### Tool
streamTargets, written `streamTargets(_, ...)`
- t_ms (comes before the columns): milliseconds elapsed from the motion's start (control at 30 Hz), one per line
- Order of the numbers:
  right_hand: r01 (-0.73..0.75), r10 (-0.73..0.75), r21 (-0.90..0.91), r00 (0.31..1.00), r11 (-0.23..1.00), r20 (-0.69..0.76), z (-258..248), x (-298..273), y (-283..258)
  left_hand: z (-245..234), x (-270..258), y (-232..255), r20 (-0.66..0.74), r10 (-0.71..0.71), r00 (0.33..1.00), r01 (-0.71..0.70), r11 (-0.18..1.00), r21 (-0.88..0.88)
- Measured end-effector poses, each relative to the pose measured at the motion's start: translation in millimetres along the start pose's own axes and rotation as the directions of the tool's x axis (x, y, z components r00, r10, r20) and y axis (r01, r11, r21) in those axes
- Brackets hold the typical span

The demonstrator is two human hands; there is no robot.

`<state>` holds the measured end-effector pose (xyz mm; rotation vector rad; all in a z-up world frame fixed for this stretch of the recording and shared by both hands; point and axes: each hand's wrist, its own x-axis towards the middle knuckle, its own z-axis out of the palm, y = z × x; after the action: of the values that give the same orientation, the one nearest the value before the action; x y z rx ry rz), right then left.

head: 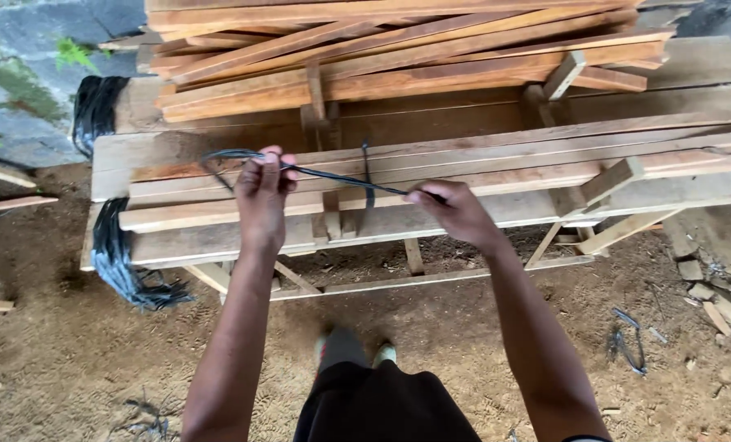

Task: Group and tie thin wooden strips into bundles using flexible ties.

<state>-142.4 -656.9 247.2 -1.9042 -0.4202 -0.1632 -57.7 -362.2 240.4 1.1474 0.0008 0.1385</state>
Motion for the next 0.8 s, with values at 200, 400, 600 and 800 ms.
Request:
streamTargets(200,-0.163,0.161,-0.055,0.986,0.985,-0.039,-68,-21,24,0,25,2,-0.086,0.035,0.996,-0.034,0.999,0.02)
streamTargets(400,-0.266,0.259,-0.066,0.961,0.962,-0.099,-119,-23,63,1,67,-18,-0.102,0.04,0.994,-0.045,0.998,-0.054)
streamTargets(600,-0.323,0.275,-0.346,0.944,0.881,-0.181,-156,-3,79,25,99,-27,-0.115,0.043,0.992,-0.047,0.998,-0.031)
streamTargets(800,-0.305,0.218,-0.61,0.952,0.731,-0.215,-180,-8,97,46,120,-38,-0.08,0.003,0.997,-0.003,1.0,0.006)
